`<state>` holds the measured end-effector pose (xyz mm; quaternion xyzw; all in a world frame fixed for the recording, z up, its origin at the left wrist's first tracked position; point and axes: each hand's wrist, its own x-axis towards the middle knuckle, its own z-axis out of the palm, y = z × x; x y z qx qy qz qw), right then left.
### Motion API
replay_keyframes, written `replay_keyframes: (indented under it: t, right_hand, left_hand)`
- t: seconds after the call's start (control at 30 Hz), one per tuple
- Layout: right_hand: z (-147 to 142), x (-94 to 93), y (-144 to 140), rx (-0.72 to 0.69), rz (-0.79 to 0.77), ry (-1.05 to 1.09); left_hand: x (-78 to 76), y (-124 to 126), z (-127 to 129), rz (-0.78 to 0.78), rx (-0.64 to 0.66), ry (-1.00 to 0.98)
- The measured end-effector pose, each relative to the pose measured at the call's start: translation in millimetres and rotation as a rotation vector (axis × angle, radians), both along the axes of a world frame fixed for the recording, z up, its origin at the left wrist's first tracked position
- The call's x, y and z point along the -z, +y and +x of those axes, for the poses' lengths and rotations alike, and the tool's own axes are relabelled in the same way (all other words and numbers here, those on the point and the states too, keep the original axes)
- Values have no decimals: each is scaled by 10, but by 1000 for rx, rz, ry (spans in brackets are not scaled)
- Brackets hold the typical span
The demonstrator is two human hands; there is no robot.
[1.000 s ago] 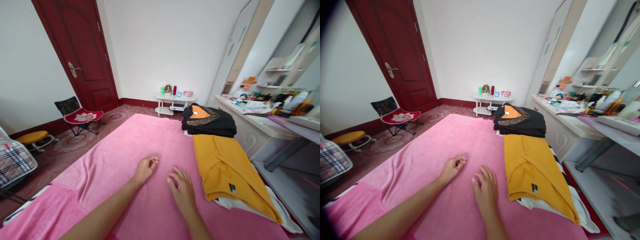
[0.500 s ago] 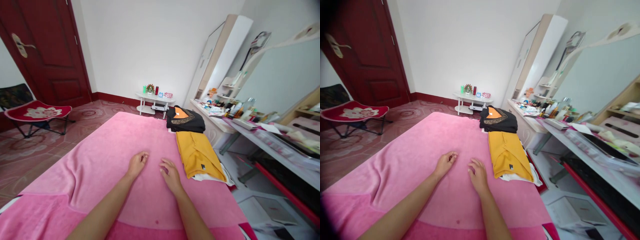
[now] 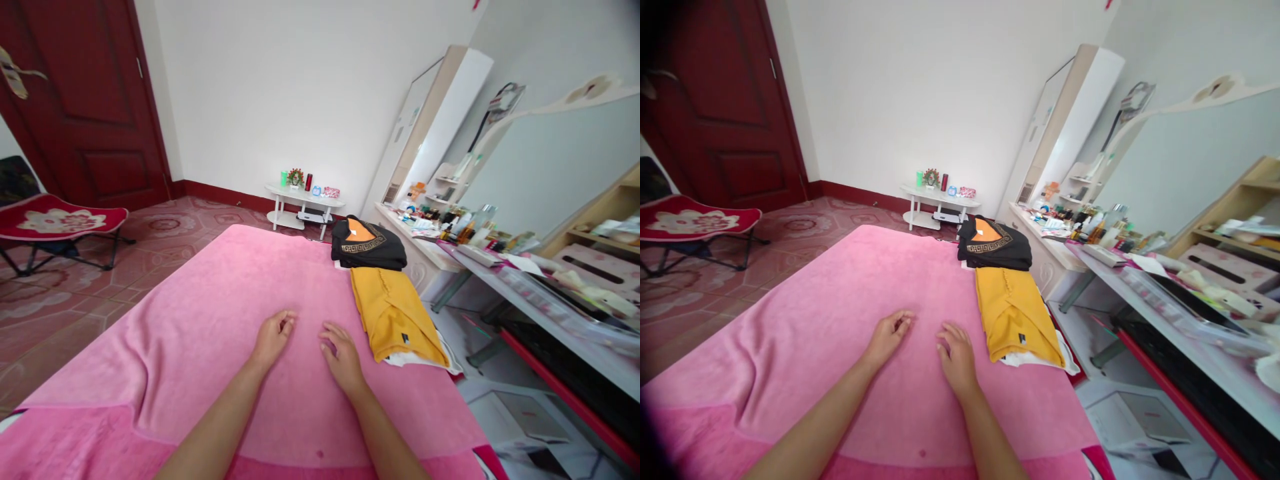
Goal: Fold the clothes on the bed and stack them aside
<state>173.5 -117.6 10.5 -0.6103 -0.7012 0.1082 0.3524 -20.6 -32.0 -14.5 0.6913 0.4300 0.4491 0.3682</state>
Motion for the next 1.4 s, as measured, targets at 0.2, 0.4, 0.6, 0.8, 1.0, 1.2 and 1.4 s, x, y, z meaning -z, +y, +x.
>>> replay_keyframes:
  t: [0.2,0.4,0.6,0.8,1.0,1.2,1.4]
  right_hand:
    - [-6,48,-21,2,-12,10]
    - [443,-442,212,-20,-45,-39]
    - [1458,-880,493,403,-104,-414]
    - [1648,-780,409,505,-281,-258]
    - [1267,-1468,729,429,-116,-43]
    - [454,-2688,877,106,525,516]
    - [-336,-2310,224,-424,-18,317]
  left_hand:
    - [24,28,15,-1,9,25]
    - [54,38,20,-10,0,6]
    - [18,19,31,-7,-20,9]
    - [15,12,16,-13,-22,-4]
    - [-80,-54,28,-187,55,-171]
    - [-772,-240,-417,-317,32,-366]
    - [-1278,-353,-1339,-166,-203,-483]
